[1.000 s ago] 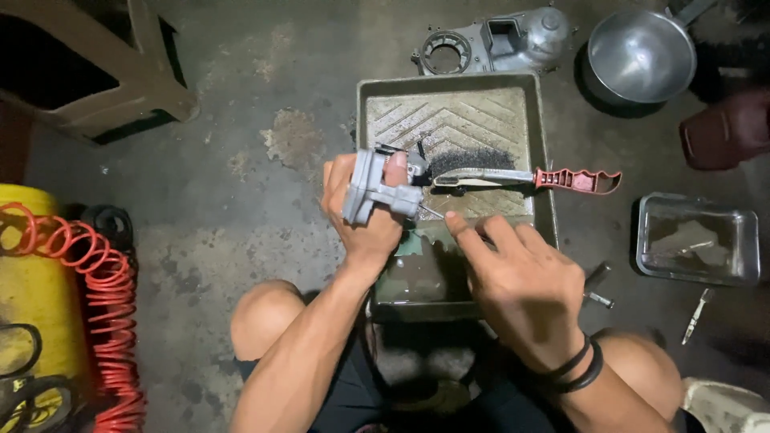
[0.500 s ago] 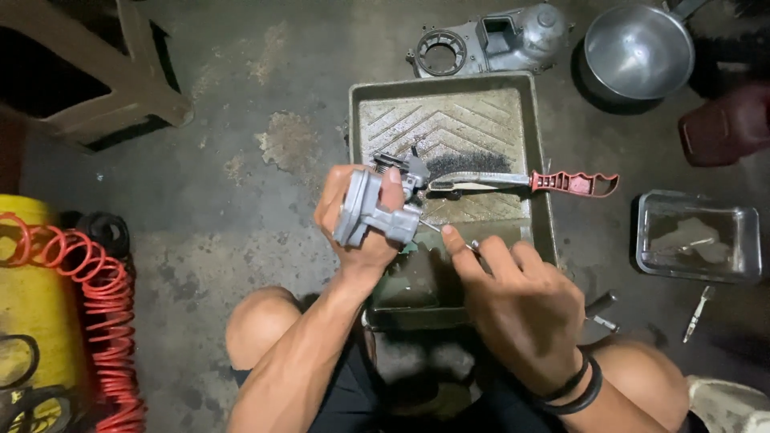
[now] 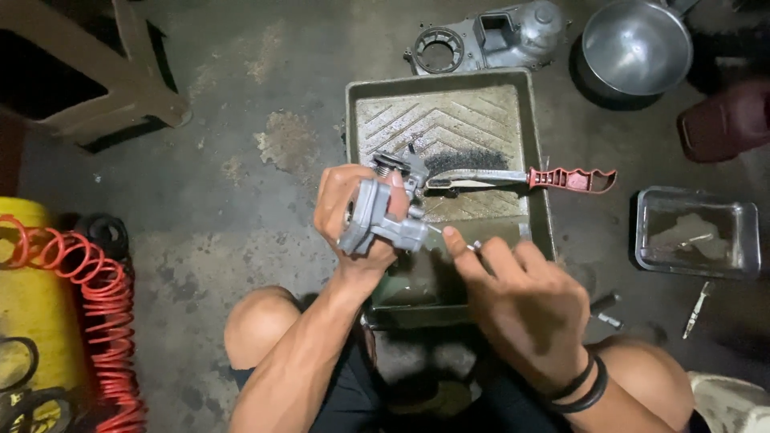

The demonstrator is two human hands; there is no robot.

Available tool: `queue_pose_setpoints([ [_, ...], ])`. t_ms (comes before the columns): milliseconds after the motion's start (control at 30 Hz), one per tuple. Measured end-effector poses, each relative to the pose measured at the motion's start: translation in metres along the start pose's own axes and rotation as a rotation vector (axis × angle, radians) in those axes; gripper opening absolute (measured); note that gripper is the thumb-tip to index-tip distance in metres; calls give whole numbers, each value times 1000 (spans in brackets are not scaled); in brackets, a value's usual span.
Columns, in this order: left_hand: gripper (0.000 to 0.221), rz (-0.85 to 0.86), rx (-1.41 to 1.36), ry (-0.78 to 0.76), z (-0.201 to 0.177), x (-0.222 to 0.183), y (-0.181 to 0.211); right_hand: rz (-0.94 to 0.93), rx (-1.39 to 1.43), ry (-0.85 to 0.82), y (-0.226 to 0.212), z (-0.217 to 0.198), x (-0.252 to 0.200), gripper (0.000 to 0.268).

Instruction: Scrubbing and cleaning the exterior of a motorcycle carburetor using a brush and a screwdriver in a metal tray.

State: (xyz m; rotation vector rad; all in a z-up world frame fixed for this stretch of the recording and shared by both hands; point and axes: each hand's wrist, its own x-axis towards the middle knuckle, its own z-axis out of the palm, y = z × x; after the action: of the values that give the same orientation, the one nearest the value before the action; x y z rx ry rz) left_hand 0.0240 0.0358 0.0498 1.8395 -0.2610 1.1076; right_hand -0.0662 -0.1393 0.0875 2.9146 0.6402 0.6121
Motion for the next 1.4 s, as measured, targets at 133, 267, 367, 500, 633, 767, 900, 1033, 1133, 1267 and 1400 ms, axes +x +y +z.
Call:
queue_pose_setpoints([
  [133, 22, 19, 10, -2, 2, -11, -13, 21, -5, 32, 0, -9, 10, 32],
  [267, 24, 9, -5, -15, 0, -5, -4, 22, -4, 107, -1, -6, 7, 33],
  [367, 24, 10, -11, -8, 0, -7, -4, 25, 28, 104, 0, -12, 13, 11],
  [500, 23, 21, 17, -11, 3, -14, -12, 41, 22, 56, -1, -7, 3, 35],
  [633, 23, 11, -19, -5, -1, -5, -2, 38, -53, 104, -4, -13, 13, 28],
  [767, 22, 25, -6, -35, 2, -14, -11, 66, 15, 91, -4, -10, 8, 5],
  [900, 20, 21, -22, -21, -2, -6, -2, 75, 64, 19, -5, -5, -3, 43],
  [1033, 23, 20, 2, -44, -1, -12, -6, 69, 95, 116, -5, -12, 10, 10],
  [1133, 26, 31, 30, -64, 0, -8, -1, 102, -6, 95, -5, -8, 4, 6],
  [1267, 24, 19, 11, -54, 1, -9, -5, 66, 83, 68, -4, -10, 6, 17],
  [1400, 24, 8, 23, -74, 0, -10, -3, 85, 86, 84, -1, -7, 1, 33],
])
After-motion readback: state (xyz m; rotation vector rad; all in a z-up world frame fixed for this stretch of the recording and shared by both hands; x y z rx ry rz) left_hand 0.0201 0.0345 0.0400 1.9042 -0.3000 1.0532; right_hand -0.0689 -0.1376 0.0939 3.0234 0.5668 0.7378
